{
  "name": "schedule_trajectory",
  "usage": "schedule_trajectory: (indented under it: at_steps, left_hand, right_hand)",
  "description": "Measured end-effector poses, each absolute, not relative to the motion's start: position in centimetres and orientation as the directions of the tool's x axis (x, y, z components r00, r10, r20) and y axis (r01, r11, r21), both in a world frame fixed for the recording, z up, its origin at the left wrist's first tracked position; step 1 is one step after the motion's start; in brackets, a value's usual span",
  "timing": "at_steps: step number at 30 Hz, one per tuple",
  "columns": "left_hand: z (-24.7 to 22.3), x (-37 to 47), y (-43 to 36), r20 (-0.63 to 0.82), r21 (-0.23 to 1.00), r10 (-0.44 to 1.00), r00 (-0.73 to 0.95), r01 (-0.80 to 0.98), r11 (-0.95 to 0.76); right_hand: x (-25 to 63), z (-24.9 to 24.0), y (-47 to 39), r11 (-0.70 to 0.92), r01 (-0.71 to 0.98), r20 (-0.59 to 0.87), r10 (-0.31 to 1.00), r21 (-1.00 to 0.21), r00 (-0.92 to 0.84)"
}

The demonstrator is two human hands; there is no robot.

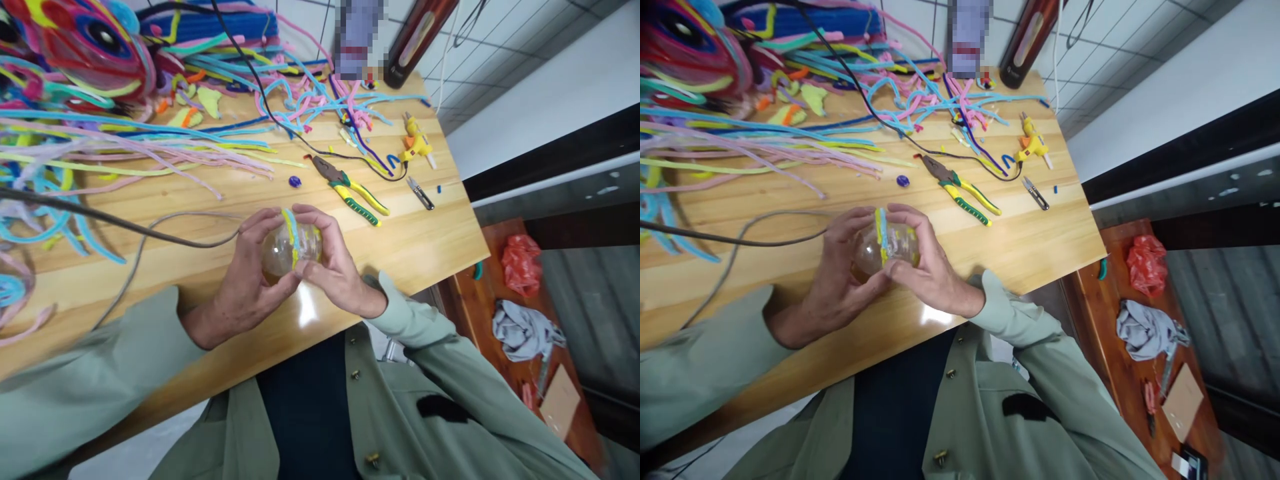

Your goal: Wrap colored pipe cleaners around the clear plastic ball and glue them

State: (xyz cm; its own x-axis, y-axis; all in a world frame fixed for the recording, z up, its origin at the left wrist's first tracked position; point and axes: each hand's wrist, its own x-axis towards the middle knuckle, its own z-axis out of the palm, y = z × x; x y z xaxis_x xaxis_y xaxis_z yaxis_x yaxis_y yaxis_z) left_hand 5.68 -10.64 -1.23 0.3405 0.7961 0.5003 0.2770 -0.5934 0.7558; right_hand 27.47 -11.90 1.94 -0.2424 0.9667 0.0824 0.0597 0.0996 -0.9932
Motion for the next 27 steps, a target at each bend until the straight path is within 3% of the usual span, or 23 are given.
schedule_trajectory:
  at_steps: [6, 10, 16, 20, 27]
  left_hand:
    - [-1.1, 6.0, -11.2, 0.476, 0.812, 0.833, 0.280, 0.223, -0.539]
    - [-1.4, 5.9, -11.2, 0.443, 0.830, 0.861, 0.250, 0.249, -0.499]
    - [-2.8, 5.1, -9.7, 0.518, 0.772, 0.820, 0.244, 0.279, -0.571]
    - [-2.9, 5.4, -8.9, 0.516, 0.753, 0.824, 0.236, 0.333, -0.567]
    - [-4.0, 5.2, -7.9, 0.462, 0.835, 0.871, 0.165, 0.252, -0.490]
  right_hand:
    - [27.7, -0.4, -12.2, 0.229, 0.146, 0.193, 0.955, -0.963, -0.226]
    - [28.1, -1.3, -12.2, 0.246, 0.177, 0.226, 0.966, -0.953, -0.123]
    - [28.1, -0.6, -11.9, 0.347, 0.270, 0.344, 0.937, -0.898, -0.060]
    - [28.0, -0.2, -10.8, 0.395, 0.235, 0.411, 0.911, -0.888, 0.020]
    - [32.2, 0.5, -10.8, 0.322, 0.143, 0.337, 0.937, -0.936, 0.090]
